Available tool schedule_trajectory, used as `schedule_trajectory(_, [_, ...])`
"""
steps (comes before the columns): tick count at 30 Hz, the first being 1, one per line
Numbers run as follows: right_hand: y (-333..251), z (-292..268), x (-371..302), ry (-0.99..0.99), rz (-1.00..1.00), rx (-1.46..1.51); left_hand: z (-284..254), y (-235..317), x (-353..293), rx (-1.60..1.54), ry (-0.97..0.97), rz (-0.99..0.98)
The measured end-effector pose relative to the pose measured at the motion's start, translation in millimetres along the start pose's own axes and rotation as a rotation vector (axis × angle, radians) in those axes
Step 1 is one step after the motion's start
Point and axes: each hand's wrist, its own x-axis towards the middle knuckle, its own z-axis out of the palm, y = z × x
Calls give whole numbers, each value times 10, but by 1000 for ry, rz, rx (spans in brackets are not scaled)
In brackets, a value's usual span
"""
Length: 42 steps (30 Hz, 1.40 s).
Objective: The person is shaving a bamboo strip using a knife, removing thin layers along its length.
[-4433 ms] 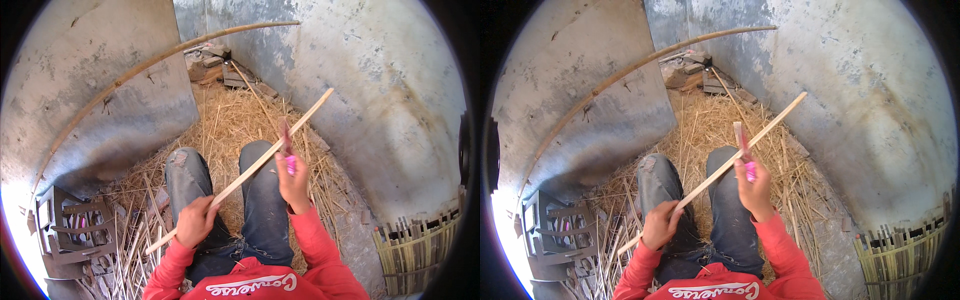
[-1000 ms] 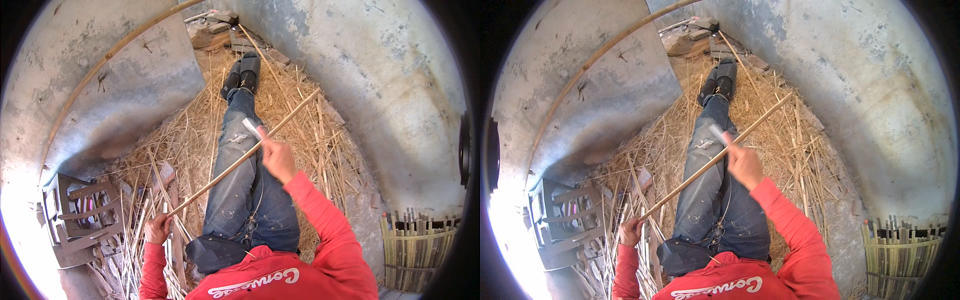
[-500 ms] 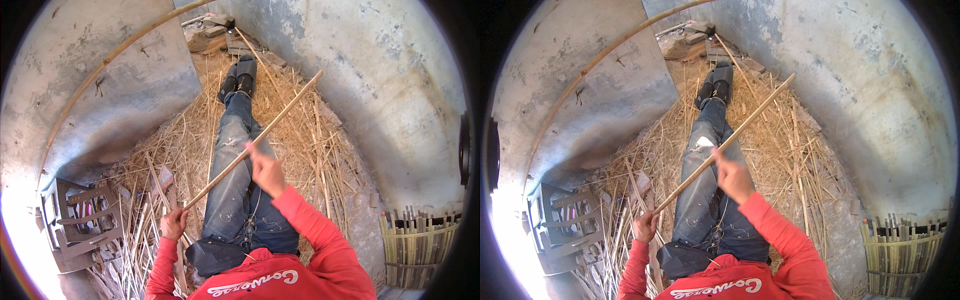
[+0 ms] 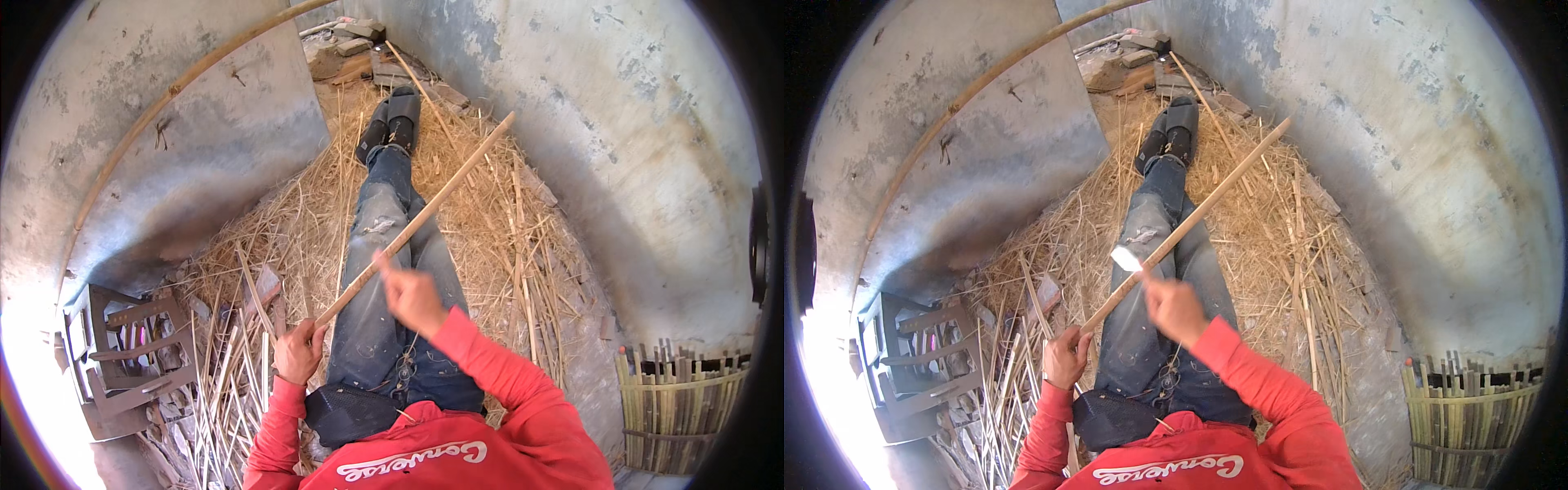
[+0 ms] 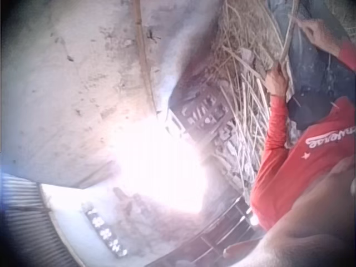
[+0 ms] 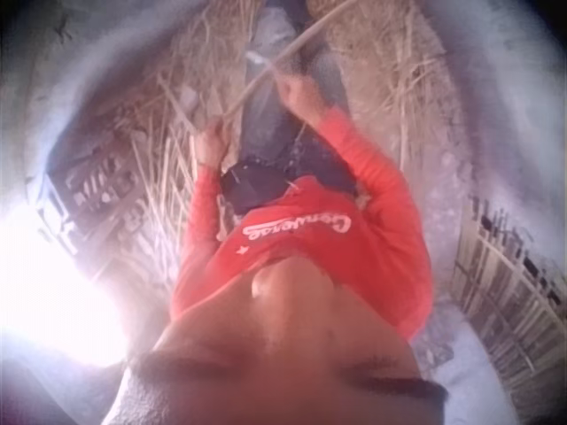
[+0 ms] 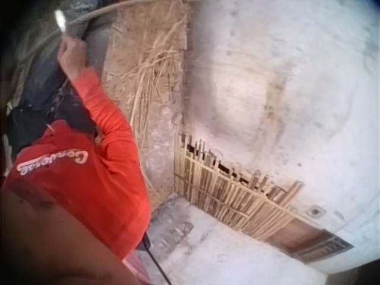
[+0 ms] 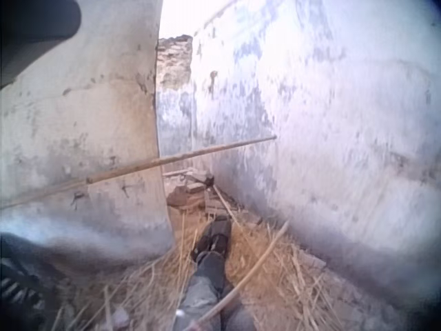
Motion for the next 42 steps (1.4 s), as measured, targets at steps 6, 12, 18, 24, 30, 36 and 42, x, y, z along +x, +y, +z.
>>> schedule_trajectory(6, [-119,-169,130,133,392,223,69,143,83,-22,-16,2])
schedule_trajectory(12, [-213,-79,28,-12,220,421,60,71,99,-149,-104,-90])
schedule_trajectory(18, [631,-713,407,297,332,69,-367,-696,37,-757,-753,-502])
schedule_trajectory(24, [1102,-1076,650,349,281,-80,-840,-1356,-131,-781,-911,-716])
schedule_trajectory(30, [1418,-1210,647,422,384,-154,-970,-1601,-237,-177,-688,-406])
schedule_trajectory(36, [1298,-918,444,398,354,-121,-964,-1336,-202,-169,-669,-402])
schedule_trajectory(42, [1465,-1255,627,407,346,-26,-939,-1364,-92,-157,-703,-339])
